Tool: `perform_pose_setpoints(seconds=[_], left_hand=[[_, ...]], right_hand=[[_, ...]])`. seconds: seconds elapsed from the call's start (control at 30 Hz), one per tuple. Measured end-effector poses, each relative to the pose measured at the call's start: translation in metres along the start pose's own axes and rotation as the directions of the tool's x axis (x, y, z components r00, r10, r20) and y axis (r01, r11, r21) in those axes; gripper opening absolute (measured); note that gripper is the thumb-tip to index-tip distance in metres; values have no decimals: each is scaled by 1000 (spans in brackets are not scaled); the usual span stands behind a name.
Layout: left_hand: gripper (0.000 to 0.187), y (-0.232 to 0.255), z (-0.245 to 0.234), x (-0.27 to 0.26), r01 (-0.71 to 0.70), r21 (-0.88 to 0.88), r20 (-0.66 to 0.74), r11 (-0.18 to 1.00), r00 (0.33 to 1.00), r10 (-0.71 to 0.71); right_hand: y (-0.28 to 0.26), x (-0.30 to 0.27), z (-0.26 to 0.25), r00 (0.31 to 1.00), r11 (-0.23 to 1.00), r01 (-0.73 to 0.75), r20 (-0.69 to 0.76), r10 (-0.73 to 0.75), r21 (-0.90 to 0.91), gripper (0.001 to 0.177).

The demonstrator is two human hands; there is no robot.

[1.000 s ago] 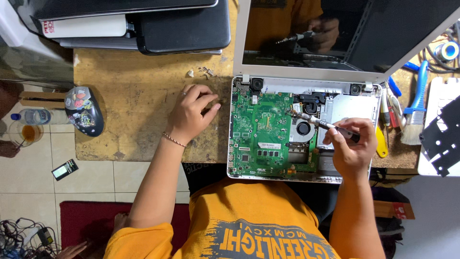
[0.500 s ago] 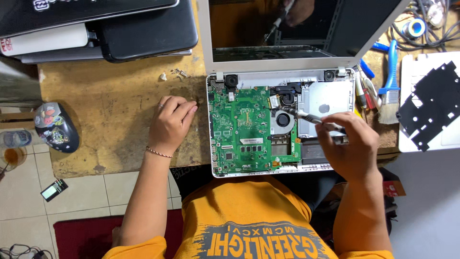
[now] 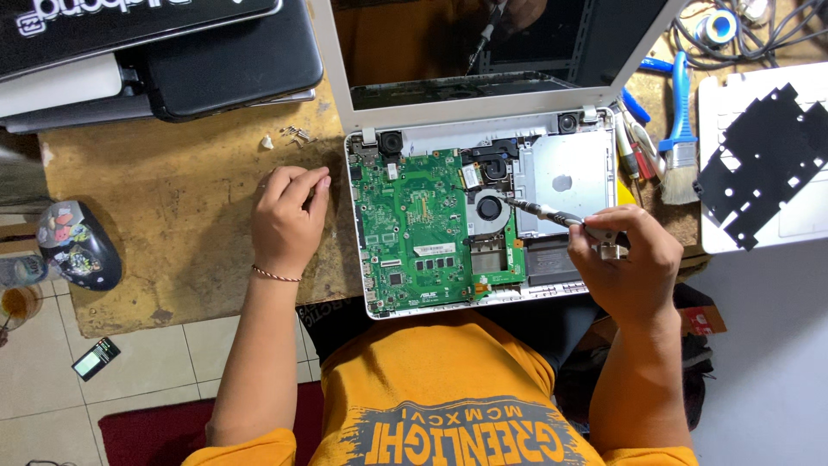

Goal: The person uses a screwdriver to remove screws from the internal components of a disassembled laptop. They unscrew the cooling fan and other parts on the motherboard, placing the screws on the workbench.

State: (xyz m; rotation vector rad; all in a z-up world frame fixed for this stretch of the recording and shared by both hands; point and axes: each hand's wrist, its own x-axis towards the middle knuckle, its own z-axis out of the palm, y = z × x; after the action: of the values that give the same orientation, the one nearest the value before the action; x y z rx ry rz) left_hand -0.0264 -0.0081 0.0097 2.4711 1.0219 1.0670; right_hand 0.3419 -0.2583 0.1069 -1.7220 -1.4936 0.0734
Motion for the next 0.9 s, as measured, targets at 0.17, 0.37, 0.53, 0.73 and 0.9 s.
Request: perform_pose_setpoints(seconds=[0.17,0.37,0.53,0.73,0.9], left_hand=[[9,24,20,6,-51,-36,-67,998,997,49],[17,80,80,1,-137,-217,3,966,990,141],[22,123,98,0,-153,-280,259,948,939,228],[33,120,87,-2,-170,-237,390,956,885,254],[25,118,73,0,-132,-309,414,942,873,258]], right_hand=[[8,-4,-3,999,999,-33,-19,33,14,18],[11,0,-4,998,997,-39,37,41,-62,16],[-1,0,-6,996,997,-64,58,67,-37,15],[1,-14,-8,997,996,-49,57,53,-72,16],[-28,-6,5,995,998,-40,92,37,38,16]])
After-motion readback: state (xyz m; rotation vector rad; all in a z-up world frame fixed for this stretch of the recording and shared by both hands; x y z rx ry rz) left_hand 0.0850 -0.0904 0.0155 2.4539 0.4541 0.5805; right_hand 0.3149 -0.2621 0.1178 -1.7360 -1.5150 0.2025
